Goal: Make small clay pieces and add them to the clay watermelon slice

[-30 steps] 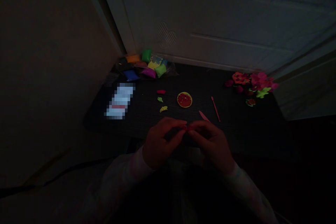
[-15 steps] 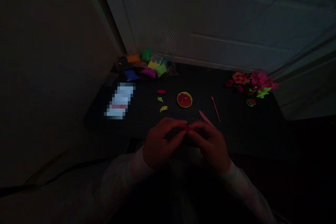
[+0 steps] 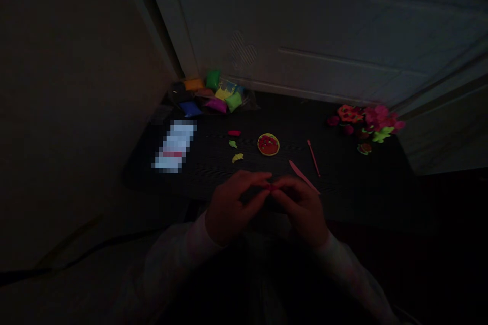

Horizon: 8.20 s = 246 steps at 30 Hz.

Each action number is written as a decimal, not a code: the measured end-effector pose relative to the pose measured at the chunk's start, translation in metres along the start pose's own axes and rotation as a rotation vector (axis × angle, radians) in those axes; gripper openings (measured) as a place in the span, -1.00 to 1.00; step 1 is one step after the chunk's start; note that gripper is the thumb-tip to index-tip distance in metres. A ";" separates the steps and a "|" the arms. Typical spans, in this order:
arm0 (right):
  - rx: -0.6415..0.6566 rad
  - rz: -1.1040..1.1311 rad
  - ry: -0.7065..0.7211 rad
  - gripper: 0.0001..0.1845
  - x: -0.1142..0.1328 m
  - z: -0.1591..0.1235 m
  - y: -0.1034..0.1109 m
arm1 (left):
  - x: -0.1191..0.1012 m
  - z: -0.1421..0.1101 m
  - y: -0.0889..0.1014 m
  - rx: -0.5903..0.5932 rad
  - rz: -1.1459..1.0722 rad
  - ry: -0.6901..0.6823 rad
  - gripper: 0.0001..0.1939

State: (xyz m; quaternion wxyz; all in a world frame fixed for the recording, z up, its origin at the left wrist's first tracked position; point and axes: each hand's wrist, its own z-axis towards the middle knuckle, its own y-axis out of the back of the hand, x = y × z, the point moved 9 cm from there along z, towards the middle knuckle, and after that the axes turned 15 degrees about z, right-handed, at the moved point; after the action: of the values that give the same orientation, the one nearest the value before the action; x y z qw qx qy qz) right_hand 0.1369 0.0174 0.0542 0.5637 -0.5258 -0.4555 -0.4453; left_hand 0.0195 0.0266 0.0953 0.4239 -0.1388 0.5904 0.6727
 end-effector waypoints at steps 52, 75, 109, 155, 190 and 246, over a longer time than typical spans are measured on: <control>0.007 -0.162 0.054 -0.90 -0.002 -0.003 0.002 | 0.024 -0.001 -0.021 0.063 -0.114 0.123 -0.66; -0.063 -0.223 0.001 -0.84 -0.023 0.008 0.020 | 0.029 0.005 -0.025 0.028 0.003 0.063 -0.66; 0.007 -0.895 0.220 -0.84 -0.032 0.037 0.029 | 0.102 0.012 -0.010 -0.204 0.303 0.201 -0.83; 0.093 -0.804 0.463 -0.72 0.001 0.009 0.003 | 0.058 0.018 -0.051 0.272 -0.182 0.205 -0.85; -0.011 -0.357 0.052 -0.87 -0.036 0.001 0.023 | 0.072 -0.012 -0.089 0.570 -0.464 0.458 -0.80; -0.054 -0.465 -0.056 -0.77 -0.048 0.003 0.033 | 0.130 0.053 0.000 -0.099 0.548 0.129 -0.78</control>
State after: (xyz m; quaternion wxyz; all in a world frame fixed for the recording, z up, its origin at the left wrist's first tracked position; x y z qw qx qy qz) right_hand 0.1602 0.0232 0.0015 0.4190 -0.4337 -0.5677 -0.5604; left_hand -0.0420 0.1275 0.0195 0.1805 -0.0368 0.5982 0.7799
